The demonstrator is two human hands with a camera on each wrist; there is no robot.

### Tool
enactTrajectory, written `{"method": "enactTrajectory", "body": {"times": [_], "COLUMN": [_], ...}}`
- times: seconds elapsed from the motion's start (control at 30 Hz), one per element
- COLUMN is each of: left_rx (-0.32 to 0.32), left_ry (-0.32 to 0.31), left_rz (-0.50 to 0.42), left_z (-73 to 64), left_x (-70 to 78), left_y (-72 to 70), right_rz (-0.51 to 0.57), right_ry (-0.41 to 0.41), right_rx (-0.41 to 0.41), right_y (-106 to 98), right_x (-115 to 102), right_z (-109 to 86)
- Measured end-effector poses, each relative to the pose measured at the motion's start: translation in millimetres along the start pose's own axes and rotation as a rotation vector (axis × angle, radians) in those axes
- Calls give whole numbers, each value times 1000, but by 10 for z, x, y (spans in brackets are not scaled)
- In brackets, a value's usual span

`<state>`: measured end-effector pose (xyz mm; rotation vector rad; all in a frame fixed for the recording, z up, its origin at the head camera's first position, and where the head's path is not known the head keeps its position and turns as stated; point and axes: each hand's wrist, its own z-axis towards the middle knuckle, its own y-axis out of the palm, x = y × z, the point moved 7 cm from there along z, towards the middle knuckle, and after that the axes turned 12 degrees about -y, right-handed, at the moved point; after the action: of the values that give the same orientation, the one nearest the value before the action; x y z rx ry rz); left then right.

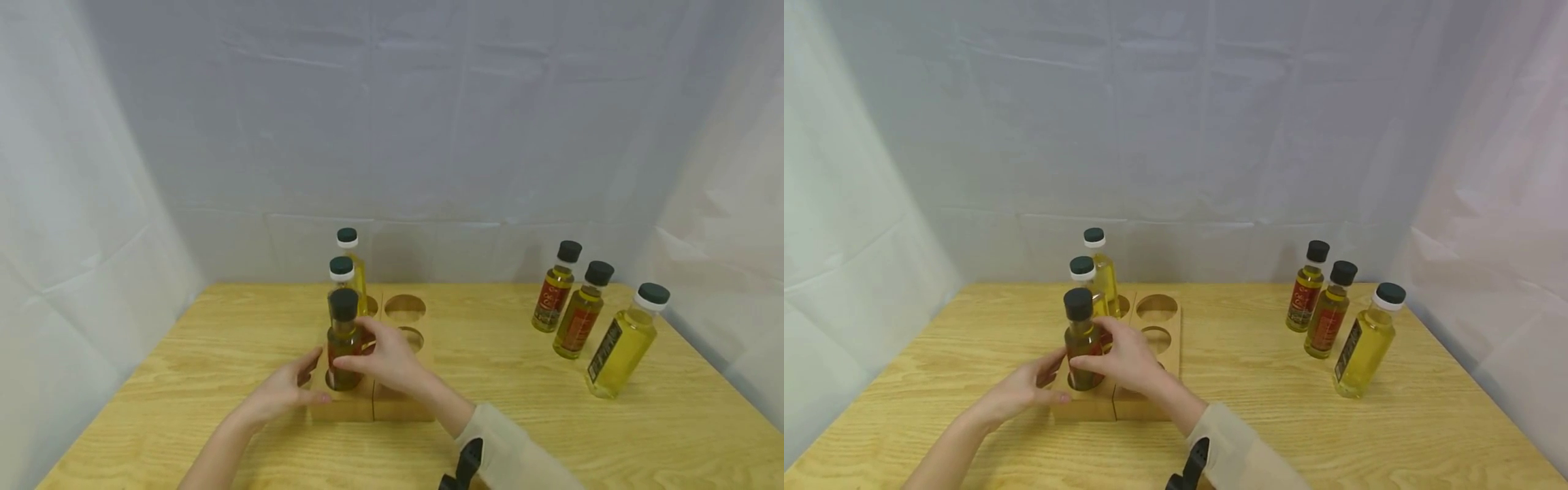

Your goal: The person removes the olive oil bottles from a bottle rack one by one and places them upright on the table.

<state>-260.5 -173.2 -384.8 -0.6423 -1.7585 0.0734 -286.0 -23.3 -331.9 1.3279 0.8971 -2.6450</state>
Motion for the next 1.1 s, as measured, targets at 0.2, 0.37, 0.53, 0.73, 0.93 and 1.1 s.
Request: {"method": "enactTrajectory", "body": {"times": [0.2, 0.37, 0.53, 0.73, 0.93, 1.1], "left_rx": [-3, -1, -1, 2, 6, 0], "left_ry": [0, 2, 5, 9, -4, -7], "left_rz": [1, -3, 1, 19, 10, 0], "left_z": [-10, -6, -16, -15, -9, -1], "left_x": [18, 15, 21, 26, 19, 10], "left_y": [-5, -2, 0, 2, 6, 6], "right_rz": [69, 44, 27, 51, 40, -3], "right_ry": [24, -16, -42, -37, -55, -54], "right_rx": [46, 80, 125, 155, 192, 227], "right_y": [-115, -241, -391, -576, -795, -1004], "right_x": [-83, -157, -181, -192, -185, -166], "right_z": [10, 49, 87, 114, 115, 96]}}
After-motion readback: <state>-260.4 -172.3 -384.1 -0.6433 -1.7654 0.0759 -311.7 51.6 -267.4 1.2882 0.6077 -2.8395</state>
